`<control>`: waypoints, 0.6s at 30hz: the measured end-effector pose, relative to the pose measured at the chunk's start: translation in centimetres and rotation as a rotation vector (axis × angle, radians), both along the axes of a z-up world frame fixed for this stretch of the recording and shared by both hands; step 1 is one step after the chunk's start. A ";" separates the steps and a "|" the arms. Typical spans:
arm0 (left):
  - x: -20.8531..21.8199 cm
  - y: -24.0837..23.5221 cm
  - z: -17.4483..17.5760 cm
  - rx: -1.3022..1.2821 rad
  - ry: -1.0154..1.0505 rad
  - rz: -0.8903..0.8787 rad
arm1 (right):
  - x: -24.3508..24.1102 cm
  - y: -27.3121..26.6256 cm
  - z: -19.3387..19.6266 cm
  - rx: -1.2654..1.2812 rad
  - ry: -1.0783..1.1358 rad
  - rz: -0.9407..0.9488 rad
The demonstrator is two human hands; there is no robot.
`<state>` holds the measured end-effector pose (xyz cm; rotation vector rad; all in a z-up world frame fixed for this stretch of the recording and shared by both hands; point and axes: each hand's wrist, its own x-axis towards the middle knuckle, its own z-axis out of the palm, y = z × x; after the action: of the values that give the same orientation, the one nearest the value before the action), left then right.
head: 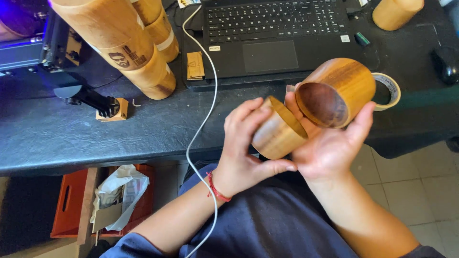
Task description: Applying masking tape to the rim of wooden containers as part of a finishing or assembly process.
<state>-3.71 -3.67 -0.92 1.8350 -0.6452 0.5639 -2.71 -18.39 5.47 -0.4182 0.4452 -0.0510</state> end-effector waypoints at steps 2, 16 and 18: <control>-0.3 0.2 0.1 -0.015 0.043 -0.137 | 0.3 -0.5 -0.8 0.044 -0.032 0.002; -0.8 -1.5 0.3 -0.485 0.554 -0.362 | 1.2 -0.5 -2.1 0.086 -0.168 0.000; -0.6 -1.6 0.3 -0.422 0.479 -0.240 | 1.2 -0.6 -2.3 0.030 -0.149 -0.017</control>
<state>-4.29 -5.28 -0.59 1.3953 -0.3755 0.0783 -1.51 -18.98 3.14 -0.3781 0.3027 -0.0906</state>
